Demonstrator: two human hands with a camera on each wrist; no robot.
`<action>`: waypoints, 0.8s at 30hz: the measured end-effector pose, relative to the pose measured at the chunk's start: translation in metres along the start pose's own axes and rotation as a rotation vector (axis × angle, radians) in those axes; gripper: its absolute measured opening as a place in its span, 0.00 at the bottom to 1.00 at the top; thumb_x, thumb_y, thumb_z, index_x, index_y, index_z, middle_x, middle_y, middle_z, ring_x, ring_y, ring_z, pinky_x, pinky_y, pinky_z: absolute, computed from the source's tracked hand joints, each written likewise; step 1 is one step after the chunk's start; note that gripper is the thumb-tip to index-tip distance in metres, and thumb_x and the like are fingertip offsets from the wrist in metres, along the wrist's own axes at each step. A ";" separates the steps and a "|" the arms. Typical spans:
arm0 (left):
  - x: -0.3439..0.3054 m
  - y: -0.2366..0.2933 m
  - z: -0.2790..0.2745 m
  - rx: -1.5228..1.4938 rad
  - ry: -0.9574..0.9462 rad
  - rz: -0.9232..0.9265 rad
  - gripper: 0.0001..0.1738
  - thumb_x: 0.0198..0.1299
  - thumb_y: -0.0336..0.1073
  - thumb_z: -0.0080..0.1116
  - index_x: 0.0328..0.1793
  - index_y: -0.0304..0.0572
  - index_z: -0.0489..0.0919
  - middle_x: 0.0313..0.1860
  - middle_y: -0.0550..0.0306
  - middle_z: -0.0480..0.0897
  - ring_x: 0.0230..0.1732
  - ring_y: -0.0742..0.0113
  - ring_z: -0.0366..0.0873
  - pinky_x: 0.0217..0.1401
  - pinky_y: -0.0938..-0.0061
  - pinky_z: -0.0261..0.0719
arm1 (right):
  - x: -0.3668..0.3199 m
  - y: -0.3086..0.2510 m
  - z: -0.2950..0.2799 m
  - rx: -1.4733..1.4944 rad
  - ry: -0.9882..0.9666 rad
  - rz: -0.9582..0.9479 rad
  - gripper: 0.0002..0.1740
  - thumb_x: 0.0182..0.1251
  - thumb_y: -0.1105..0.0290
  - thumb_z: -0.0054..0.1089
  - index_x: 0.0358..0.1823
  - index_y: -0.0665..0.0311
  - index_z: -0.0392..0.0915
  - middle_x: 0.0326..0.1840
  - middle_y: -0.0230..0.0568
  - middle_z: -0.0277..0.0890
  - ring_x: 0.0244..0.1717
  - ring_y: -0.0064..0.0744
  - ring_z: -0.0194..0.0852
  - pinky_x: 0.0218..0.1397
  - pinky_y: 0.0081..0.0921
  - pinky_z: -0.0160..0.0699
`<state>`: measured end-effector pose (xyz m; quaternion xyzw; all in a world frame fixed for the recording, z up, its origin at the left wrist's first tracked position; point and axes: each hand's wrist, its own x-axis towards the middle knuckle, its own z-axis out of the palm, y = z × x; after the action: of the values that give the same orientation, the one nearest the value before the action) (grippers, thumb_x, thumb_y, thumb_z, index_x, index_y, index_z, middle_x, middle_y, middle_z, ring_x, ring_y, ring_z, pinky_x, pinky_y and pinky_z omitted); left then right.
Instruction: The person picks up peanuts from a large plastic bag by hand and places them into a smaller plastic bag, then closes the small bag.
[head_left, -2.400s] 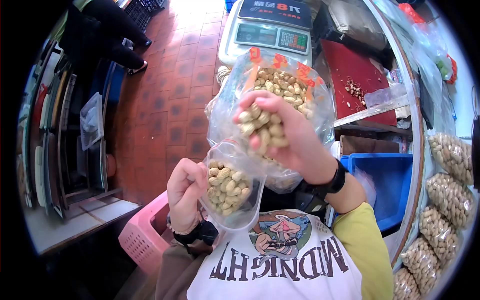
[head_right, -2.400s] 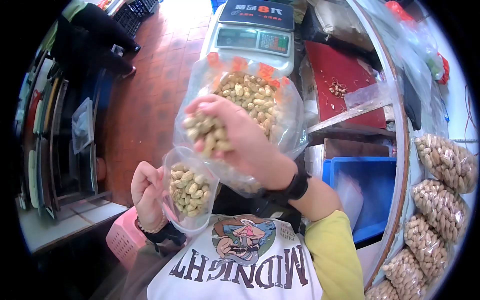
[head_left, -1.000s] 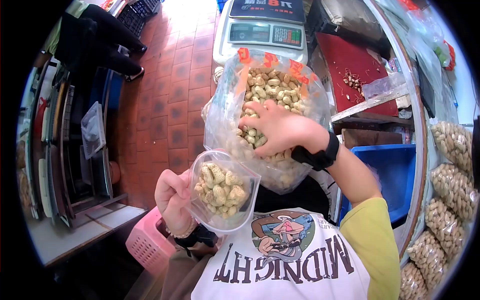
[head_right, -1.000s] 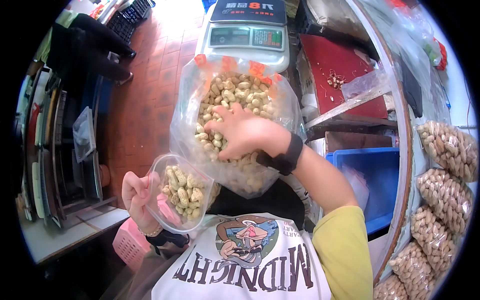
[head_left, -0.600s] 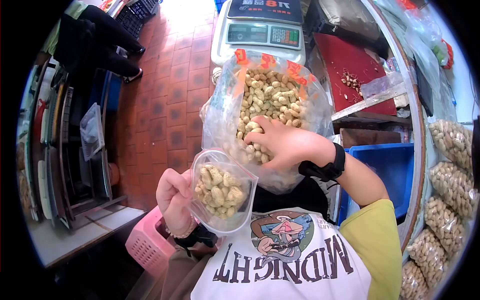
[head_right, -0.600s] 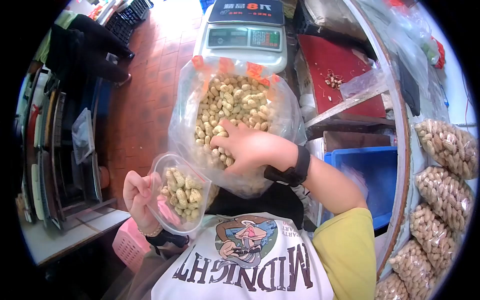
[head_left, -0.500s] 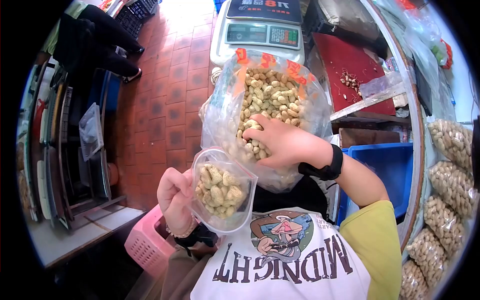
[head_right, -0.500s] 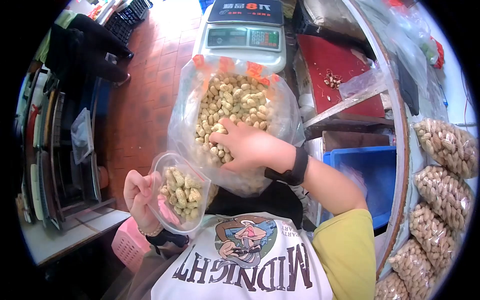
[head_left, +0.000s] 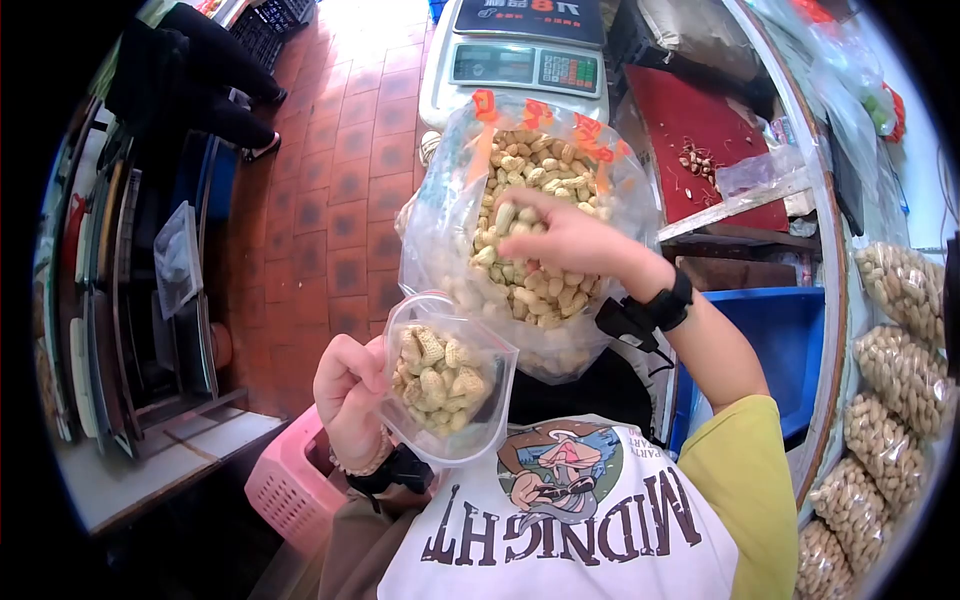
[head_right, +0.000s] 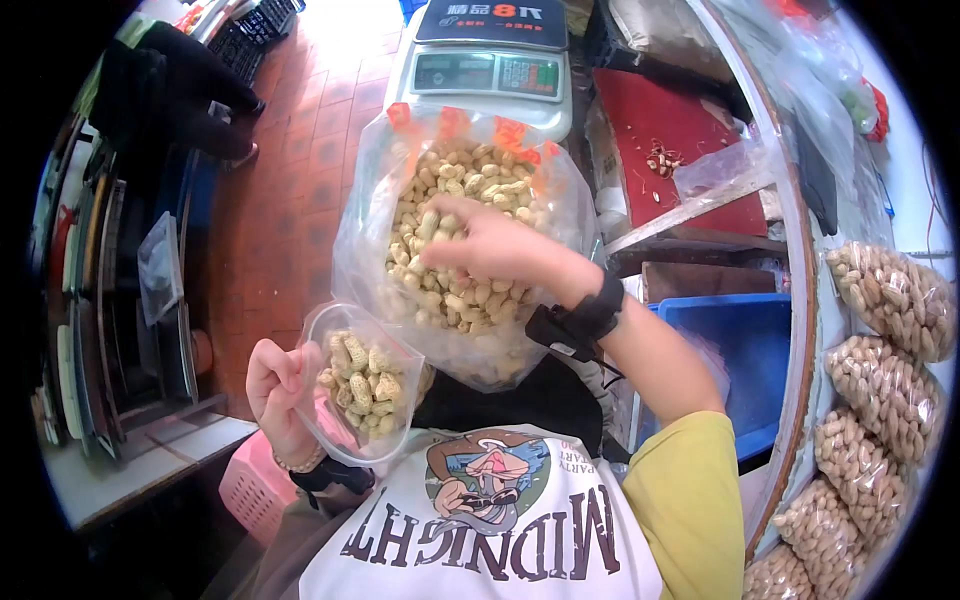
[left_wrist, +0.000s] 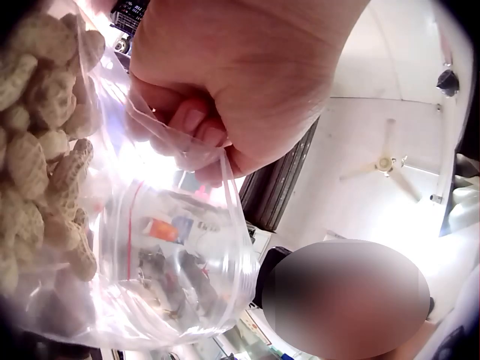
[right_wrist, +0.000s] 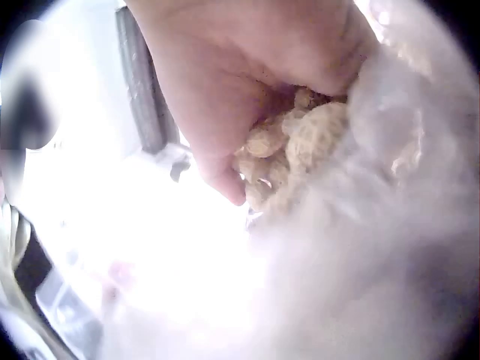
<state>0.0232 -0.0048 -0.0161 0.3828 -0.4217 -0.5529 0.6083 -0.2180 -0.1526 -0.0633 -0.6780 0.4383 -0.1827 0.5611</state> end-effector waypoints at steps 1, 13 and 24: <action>0.000 0.000 0.000 0.000 0.003 0.000 0.07 0.55 0.26 0.49 0.32 0.43 0.63 0.21 0.65 0.63 0.28 0.75 0.56 0.34 0.78 0.52 | 0.000 -0.007 -0.006 0.364 -0.028 0.195 0.33 0.62 0.61 0.64 0.68 0.58 0.66 0.48 0.41 0.74 0.33 0.32 0.80 0.35 0.26 0.80; -0.001 -0.006 -0.004 -0.061 -0.001 -0.004 0.07 0.56 0.27 0.50 0.32 0.43 0.63 0.22 0.63 0.65 0.29 0.75 0.56 0.33 0.78 0.52 | 0.001 0.001 -0.021 1.145 -0.181 0.202 0.20 0.66 0.58 0.57 0.55 0.61 0.73 0.53 0.40 0.78 0.49 0.39 0.82 0.40 0.28 0.83; 0.002 -0.004 -0.009 0.006 -0.047 -0.002 0.07 0.54 0.23 0.47 0.32 0.43 0.63 0.23 0.65 0.64 0.29 0.75 0.55 0.34 0.77 0.51 | -0.002 0.006 -0.021 1.092 -0.119 0.211 0.19 0.67 0.57 0.55 0.49 0.65 0.77 0.44 0.37 0.80 0.35 0.28 0.81 0.24 0.18 0.72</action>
<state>0.0299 -0.0067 -0.0226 0.3721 -0.4368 -0.5611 0.5966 -0.2366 -0.1636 -0.0617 -0.2505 0.3131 -0.2874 0.8698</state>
